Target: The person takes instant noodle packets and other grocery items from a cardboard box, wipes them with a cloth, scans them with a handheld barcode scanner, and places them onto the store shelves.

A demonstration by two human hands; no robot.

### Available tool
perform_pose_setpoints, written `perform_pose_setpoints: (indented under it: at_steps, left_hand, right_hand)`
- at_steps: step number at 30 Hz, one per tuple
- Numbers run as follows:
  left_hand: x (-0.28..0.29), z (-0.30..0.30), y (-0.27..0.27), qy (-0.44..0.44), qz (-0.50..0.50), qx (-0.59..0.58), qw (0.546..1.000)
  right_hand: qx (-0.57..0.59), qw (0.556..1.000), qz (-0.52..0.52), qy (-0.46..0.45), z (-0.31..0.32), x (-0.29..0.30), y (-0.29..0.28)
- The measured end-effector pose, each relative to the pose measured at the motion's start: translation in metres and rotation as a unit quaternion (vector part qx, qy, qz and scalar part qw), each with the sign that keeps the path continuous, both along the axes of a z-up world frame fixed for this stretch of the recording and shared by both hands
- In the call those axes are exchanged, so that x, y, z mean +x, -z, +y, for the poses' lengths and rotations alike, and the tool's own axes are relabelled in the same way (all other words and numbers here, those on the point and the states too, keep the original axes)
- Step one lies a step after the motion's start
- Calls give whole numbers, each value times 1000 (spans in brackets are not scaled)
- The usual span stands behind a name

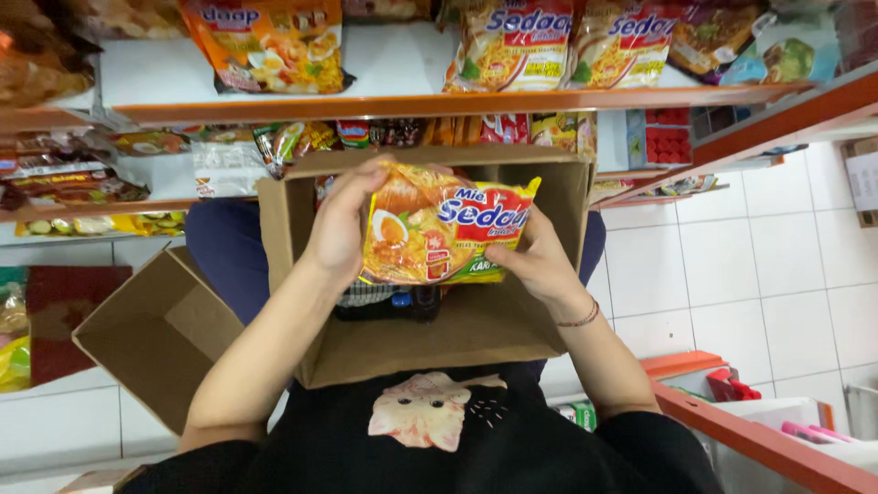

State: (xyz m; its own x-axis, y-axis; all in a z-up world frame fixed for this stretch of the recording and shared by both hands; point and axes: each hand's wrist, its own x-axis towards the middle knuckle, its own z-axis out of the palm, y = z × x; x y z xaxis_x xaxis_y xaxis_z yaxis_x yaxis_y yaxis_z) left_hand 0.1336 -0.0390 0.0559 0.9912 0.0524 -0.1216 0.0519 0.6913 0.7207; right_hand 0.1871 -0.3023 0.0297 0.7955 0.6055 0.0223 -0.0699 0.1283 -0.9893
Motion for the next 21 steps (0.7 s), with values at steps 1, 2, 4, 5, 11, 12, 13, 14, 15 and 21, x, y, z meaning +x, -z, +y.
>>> perform_pose_setpoints:
  at_steps: [1, 2, 4, 5, 11, 12, 13, 14, 15, 21]
  left_hand:
    - [-6, 3, -12, 37, -61, 38, 997]
    - [-13, 4, -23, 73, -118, 75, 987]
    - [-21, 4, -41, 61, -150, 311, 937]
    - [-22, 5, -48, 52, -161, 422, 891]
    - [-12, 9, -71, -54, -159, 350, 922]
    - [-9, 12, -75, -78, -172, 368, 911]
    - [-6, 16, -81, -101, -185, 385, 899]
    - [-2, 20, -87, -125, -198, 401, 886]
    - [1, 25, -93, -152, -224, 424, 864]
    - [42, 51, -136, -310, -334, 452, 767]
  right_hand:
    - [-19, 1000, -1, 12, 2, 3, 0]
    - [-18, 1000, -6, 18, 2, 3, 0]
    - [-16, 999, -16, 30, 2, 7, -2]
    - [-15, 998, -34, 42, 3, 9, -5]
    - [22, 994, -85, 59, 19, 29, -49]
    - [30, 993, -98, 52, 23, 33, -60]
    - [39, 992, -111, 44, 27, 38, -71]
    - [47, 990, -129, 45, 31, 44, -83]
    - [55, 987, -146, 45, 34, 50, -95]
    - [123, 910, -373, 132, 82, 96, -138]
